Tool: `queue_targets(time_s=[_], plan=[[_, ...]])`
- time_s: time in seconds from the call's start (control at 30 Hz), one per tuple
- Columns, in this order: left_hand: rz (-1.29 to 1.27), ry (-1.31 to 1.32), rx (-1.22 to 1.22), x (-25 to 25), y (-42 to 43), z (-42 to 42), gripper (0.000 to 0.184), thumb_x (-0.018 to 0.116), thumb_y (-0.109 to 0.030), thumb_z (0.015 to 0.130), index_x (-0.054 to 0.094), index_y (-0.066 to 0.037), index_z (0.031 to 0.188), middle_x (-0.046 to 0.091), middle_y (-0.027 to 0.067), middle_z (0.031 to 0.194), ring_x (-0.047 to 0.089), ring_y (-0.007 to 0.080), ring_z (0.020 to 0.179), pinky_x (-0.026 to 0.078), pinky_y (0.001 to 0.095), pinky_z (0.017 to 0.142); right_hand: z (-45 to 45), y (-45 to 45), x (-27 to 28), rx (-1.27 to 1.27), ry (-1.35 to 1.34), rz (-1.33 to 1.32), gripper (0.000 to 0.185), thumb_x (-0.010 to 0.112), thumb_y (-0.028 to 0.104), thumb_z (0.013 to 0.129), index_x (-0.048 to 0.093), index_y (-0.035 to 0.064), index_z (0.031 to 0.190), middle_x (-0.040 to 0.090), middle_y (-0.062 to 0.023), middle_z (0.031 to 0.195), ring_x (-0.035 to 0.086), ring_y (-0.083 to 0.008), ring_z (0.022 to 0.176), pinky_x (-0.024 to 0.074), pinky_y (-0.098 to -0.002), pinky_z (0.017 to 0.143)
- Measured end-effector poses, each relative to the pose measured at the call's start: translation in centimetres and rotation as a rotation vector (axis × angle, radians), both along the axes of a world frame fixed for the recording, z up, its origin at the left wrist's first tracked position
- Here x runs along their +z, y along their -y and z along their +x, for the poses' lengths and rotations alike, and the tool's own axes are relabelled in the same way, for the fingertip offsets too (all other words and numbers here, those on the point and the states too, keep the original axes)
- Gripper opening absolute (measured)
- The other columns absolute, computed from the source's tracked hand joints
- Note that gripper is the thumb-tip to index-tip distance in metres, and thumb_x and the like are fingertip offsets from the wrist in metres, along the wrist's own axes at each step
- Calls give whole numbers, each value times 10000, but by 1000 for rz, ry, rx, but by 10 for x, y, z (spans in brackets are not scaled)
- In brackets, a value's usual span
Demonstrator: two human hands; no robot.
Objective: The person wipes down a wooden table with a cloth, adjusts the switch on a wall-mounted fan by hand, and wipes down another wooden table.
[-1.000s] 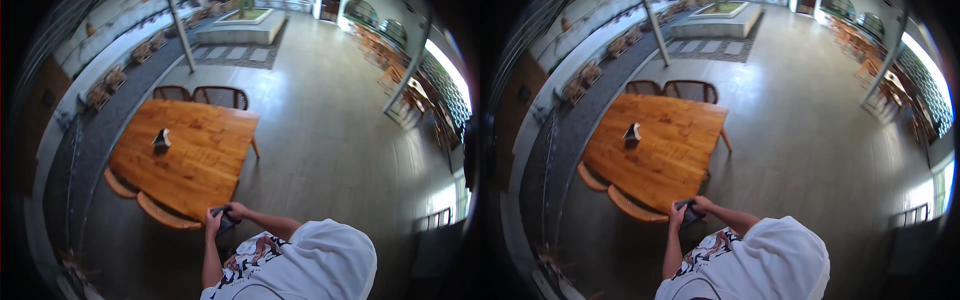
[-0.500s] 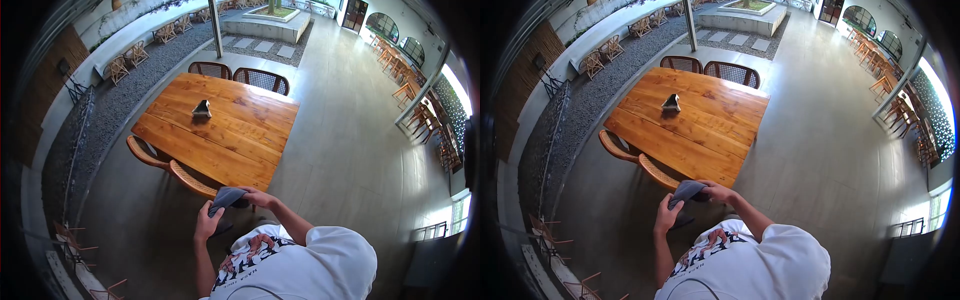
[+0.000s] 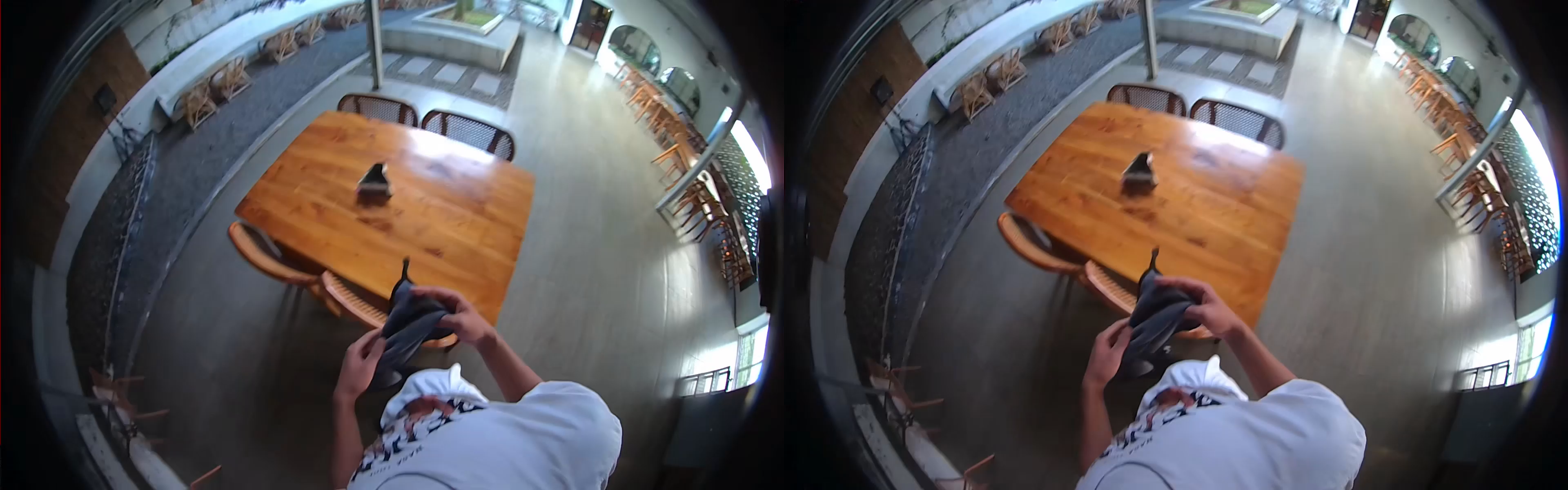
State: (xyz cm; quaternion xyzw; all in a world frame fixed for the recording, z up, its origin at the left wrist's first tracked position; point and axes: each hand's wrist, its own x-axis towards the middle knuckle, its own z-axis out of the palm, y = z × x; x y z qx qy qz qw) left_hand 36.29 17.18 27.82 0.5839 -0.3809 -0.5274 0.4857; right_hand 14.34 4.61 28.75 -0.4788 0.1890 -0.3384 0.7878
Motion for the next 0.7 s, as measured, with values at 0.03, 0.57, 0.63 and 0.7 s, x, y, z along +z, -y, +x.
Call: queue_targets(time_s=[0.03, 0.57, 0.63, 0.7], plan=[[37, 11, -134, -20, 7, 24, 250, 630, -106, 975, 642, 42, 1176, 671, -2, 993, 599, 63, 900, 489, 237, 788, 17, 5, -11, 41, 71, 47, 711, 683, 73, 726, 499, 18, 1410, 563, -125, 1365, 572, -225, 1236, 450, -333, 1066], [-219, 609, 437, 10, 12, 348, 258, 821, -42, 734, 566, -22, 766, 583, 15, 744, 551, 75, 752, 446, 249, 695, 351, 83, 7, 155, -76, 33, 494, 595, -18, 848, 556, 33, 1338, 669, -80, 1133, 622, -151, 1017, 483, -271, 916], [-33, 538, 417, 23, 10, 396, 286, 827, -47, 728, 543, -19, 750, 581, 22, 743, 557, 77, 762, 452, 249, 702, 408, 82, -4, 209, -69, -99, 470, 573, 76, 894, 549, 49, 1362, 634, -68, 1194, 581, -134, 1024, 450, -267, 952], [26, 613, 396, 31, 9, 435, 285, 809, -52, 745, 530, -23, 795, 598, 23, 776, 566, 81, 790, 464, 251, 725, 453, 76, -1, 404, -146, 220, 429, 576, 167, 956, 549, 49, 1368, 613, -32, 1172, 550, -115, 1013, 432, -258, 942]])
